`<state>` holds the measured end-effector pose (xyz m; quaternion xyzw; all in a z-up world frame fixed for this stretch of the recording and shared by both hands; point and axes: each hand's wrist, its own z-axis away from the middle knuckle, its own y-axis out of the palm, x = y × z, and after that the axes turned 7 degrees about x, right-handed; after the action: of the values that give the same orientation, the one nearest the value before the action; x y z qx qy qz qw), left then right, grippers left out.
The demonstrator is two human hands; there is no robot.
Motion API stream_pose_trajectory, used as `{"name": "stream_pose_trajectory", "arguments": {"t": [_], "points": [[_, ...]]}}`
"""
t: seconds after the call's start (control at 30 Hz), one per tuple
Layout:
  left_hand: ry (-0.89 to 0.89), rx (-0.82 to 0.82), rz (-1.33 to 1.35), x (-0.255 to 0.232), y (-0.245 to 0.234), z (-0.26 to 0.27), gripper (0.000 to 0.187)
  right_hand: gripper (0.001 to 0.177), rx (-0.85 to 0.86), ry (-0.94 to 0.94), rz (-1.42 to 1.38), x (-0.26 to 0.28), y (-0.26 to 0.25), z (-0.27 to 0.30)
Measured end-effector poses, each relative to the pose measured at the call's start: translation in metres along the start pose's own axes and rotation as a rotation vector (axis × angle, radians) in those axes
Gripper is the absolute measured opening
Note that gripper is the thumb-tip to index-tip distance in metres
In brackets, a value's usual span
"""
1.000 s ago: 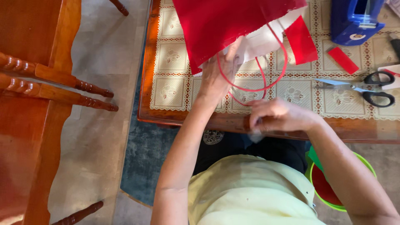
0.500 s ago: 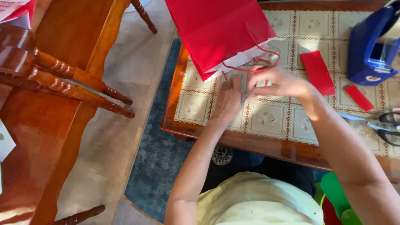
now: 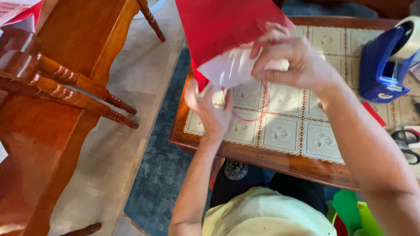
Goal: The person assembles a red paper gift bag by threading red handles through the top slots and securing them with clear tape. They repeatedly adjust the handles and apply tape to both sides of the bag while working at a table.
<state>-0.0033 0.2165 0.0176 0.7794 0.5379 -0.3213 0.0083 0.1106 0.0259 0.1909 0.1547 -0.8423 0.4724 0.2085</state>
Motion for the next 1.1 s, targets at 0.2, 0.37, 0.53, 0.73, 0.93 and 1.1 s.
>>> {"name": "stream_pose_trajectory", "arguments": {"t": [0.2,0.37,0.53,0.73,0.93,1.1], "points": [[0.218,0.247,-0.222,0.029,-0.012,-0.082,0.039,0.01,0.044,0.004,0.154,0.019,0.008,0.007],[0.157,0.224,0.066,0.022,-0.002,-0.086,0.027,0.008,0.215,0.047,0.198,0.007,0.041,0.04],[0.198,0.415,0.116,0.013,-0.013,-0.069,0.034,0.019,0.384,0.4,-0.337,-0.081,0.096,0.046],[0.193,0.176,-0.095,-0.002,-0.014,-0.014,0.025,0.044,0.212,0.147,0.078,-0.154,0.105,0.057],[0.05,0.505,0.187,-0.059,-0.016,0.086,0.024,0.048,-0.151,0.535,-1.418,-0.148,0.109,0.055],[-0.023,0.506,-0.004,-0.043,0.023,0.078,0.085,0.044,0.117,0.607,-0.943,-0.15,0.105,0.053]]}}
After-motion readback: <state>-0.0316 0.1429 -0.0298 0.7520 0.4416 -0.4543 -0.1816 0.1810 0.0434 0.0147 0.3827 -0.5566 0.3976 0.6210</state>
